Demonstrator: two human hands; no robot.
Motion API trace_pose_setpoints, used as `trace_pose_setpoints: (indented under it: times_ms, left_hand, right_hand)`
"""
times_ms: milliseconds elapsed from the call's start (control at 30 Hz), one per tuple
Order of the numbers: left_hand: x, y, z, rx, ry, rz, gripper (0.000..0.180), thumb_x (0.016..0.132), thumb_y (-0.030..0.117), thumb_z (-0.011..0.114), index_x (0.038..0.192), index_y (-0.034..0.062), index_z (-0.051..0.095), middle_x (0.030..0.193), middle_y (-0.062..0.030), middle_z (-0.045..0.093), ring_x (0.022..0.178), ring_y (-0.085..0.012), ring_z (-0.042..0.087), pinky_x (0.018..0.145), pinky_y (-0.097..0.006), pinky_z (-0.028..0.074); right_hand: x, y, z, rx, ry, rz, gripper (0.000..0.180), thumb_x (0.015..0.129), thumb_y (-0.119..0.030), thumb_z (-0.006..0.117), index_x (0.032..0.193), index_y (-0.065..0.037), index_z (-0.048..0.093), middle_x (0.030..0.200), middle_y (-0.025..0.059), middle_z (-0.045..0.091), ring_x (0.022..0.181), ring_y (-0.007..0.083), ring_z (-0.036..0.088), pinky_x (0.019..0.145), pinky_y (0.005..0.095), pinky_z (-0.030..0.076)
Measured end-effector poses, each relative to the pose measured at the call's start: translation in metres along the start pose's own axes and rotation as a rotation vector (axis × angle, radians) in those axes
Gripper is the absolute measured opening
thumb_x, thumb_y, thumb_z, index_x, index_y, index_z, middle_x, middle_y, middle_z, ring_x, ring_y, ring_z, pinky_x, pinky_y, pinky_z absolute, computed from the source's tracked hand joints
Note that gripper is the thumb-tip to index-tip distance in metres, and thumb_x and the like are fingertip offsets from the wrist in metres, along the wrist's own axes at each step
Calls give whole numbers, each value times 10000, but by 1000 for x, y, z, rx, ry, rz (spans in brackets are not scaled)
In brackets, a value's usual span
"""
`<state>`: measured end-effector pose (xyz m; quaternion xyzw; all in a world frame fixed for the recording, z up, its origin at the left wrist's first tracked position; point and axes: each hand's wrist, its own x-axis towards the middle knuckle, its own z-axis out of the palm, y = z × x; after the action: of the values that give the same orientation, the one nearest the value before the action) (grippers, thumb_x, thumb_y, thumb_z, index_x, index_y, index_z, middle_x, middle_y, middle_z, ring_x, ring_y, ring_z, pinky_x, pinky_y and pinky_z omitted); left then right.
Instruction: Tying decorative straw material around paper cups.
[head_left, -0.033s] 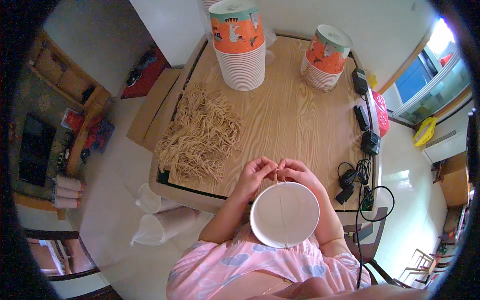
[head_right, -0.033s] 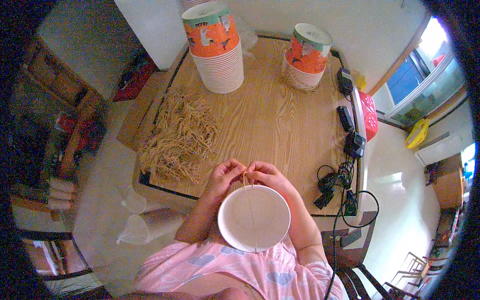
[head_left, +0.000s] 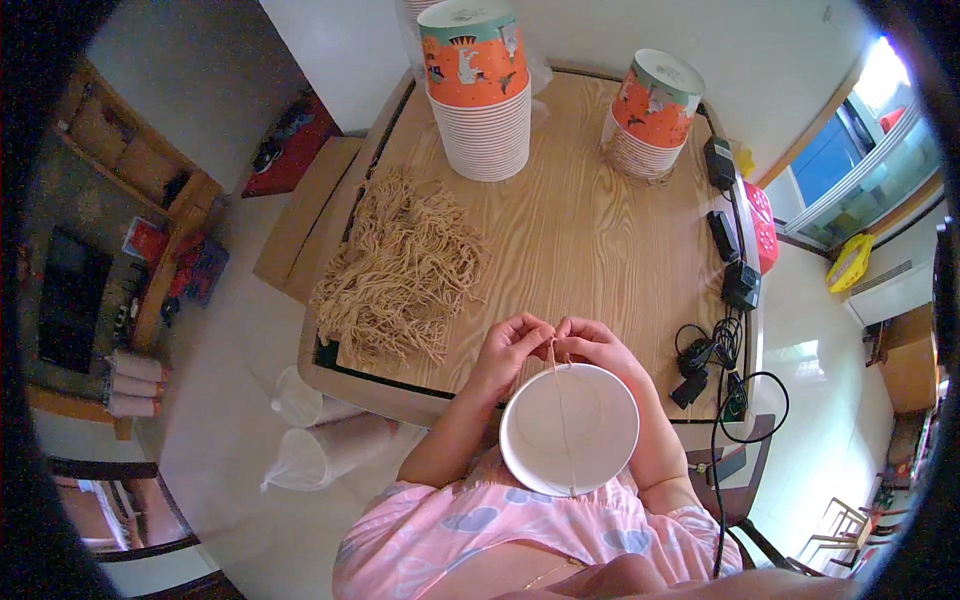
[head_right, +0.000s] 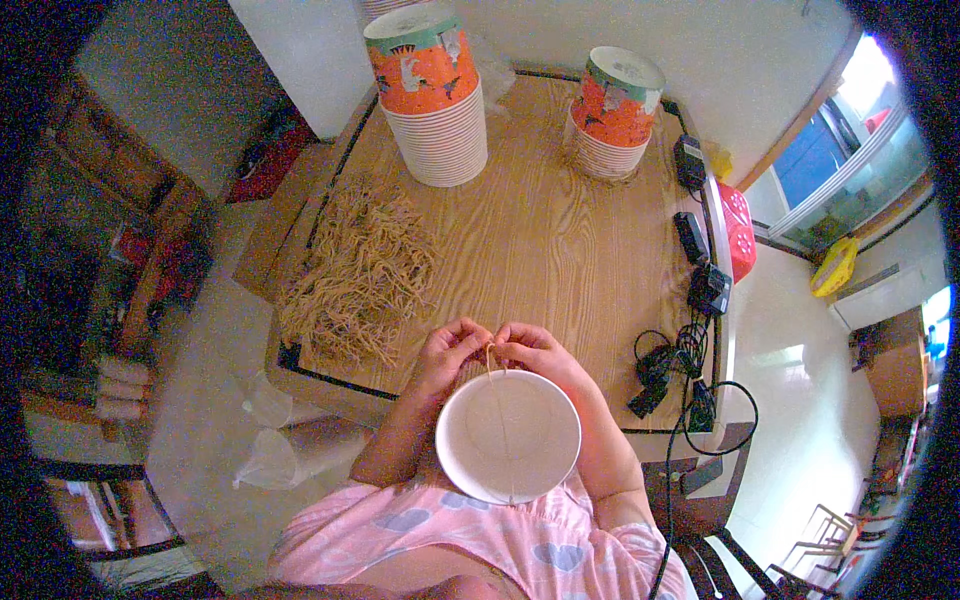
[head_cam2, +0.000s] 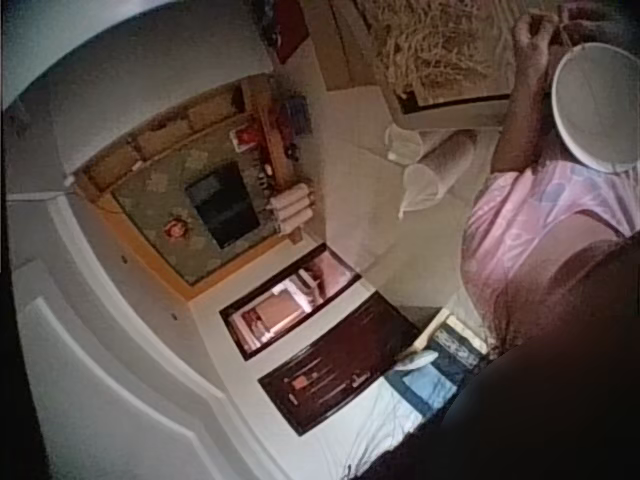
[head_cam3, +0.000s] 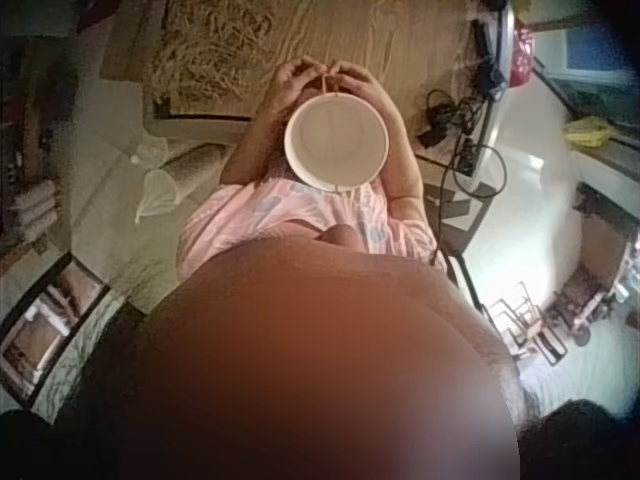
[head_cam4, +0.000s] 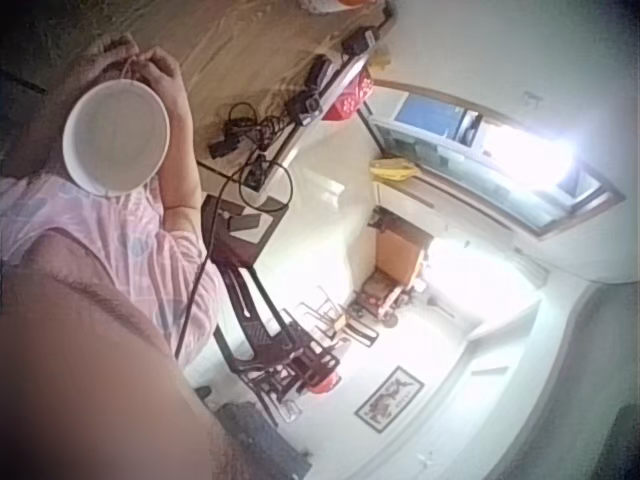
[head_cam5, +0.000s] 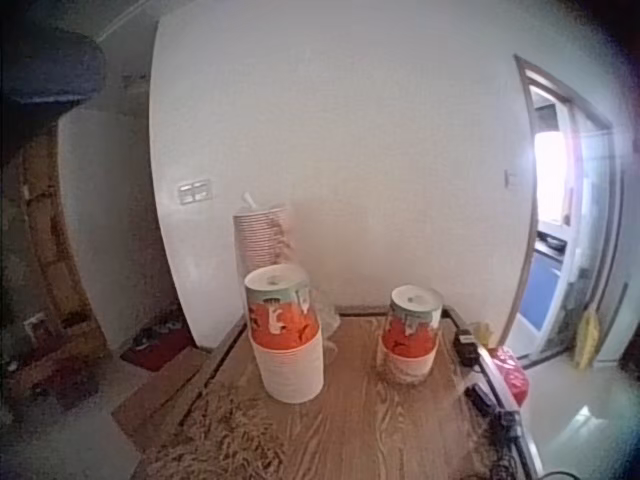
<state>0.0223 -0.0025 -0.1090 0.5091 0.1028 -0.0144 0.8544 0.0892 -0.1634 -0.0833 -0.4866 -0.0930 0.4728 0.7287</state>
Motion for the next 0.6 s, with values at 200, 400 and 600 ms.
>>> trace_pose_setpoints:
  times_ms: [200, 400, 600]
  left_hand:
    - [0, 1, 1, 172, 10, 90, 128, 874, 159, 588, 828, 39, 592, 724, -23, 602, 670, -84, 566, 616, -225, 469]
    - [-5, 10, 9, 94, -14, -12, 192, 923, 228, 505, 855, 53, 545, 734, -6, 555, 642, -84, 536, 595, -225, 453]
    - [-5, 7, 5, 223, 12, 0, 247, 941, 260, 472, 795, 70, 534, 664, 34, 463, 580, -65, 432, 525, -221, 361]
  right_hand:
    - [0, -2, 0, -168, -8, -12, 103, 864, -137, 589, 809, -49, 592, 701, -44, 548, 618, 43, 479, 537, 193, 380]
    - [-1, -4, 4, -167, -2, -24, 112, 863, -137, 581, 799, -46, 592, 699, -43, 543, 634, 51, 481, 567, 198, 386]
    - [-1, -6, 3, -185, -41, -28, 118, 868, -135, 566, 795, -45, 586, 694, -44, 537, 633, 51, 476, 564, 204, 383]
